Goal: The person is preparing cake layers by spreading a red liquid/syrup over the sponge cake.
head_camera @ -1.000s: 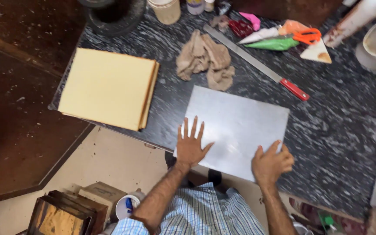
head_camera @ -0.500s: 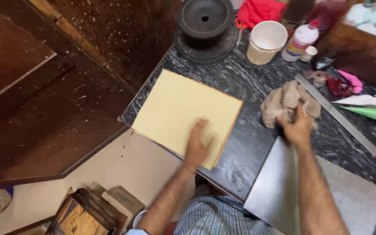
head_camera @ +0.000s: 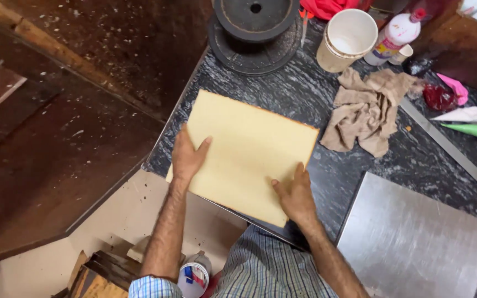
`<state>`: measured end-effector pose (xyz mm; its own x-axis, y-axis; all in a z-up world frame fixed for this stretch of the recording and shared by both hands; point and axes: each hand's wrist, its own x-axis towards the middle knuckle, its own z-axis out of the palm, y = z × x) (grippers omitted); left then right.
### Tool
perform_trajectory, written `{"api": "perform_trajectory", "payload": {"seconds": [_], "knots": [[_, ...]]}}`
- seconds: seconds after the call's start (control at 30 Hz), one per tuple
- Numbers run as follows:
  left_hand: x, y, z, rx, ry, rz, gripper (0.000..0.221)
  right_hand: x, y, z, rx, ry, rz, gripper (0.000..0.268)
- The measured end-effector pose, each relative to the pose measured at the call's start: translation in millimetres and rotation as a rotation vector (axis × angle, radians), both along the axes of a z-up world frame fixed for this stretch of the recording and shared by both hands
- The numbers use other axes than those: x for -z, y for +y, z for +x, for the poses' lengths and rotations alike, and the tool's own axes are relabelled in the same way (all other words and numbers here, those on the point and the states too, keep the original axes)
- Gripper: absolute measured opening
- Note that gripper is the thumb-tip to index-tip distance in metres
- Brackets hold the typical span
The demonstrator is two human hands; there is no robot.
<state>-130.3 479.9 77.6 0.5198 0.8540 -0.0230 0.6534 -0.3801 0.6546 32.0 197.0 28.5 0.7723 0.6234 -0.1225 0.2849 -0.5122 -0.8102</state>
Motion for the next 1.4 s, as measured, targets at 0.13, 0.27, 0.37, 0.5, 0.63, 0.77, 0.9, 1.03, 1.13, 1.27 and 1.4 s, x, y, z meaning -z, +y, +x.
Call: {"api": "perform_trajectory", "payload": {"seconds": [0.13,0.27,0.37,0.5,0.63,0.77,0.9,1.03,1.13,1.27,1.4], "knots": [[-35,5,7,-0.134,0.035,-0.07,0.09,-46,15,3,0.066,0.027,-0.086,0.092],[-57,25,14,-0.274,-0.013,-0.315,0.094,-50,30,16,0.328,0.747,0.162,0.066],[-21,59,9,-0.131,-0.023,-0.713,0.062,-49,34,19,0.31,1.016,0.292,0.045],[-37,61,10,-0.088,0.062,-0.728,0.058,-53,35,19,0.271,1.005,0.334,0.043],[-36,60,-3,0.105,-0.135,-0.815,0.051,-62,24,28,0.125,1.082,0.469,0.052],[-81,11,18,-0.007,-0.022,-0.785,0.05,-72,-22,48,0.079,1.097,0.473,0.054],[-63,-74,43,0.034,-0.084,-0.849,0.053,-87,-138,75,0.058,1.069,0.548,0.057],[-14,-186,71,0.176,-0.339,-1.073,0.061,-73,-294,102,0.306,0.961,0.459,0.063],[2,-280,116,0.274,-0.372,-1.208,0.055,-37,-411,131,0.398,0.891,0.497,0.065],[50,-362,165,0.332,-0.335,-1.246,0.046,12,-489,160,0.445,0.886,0.541,0.061],[67,-375,178,0.296,-0.236,-1.216,0.043,40,-498,177,0.456,0.916,0.521,0.058]]}}
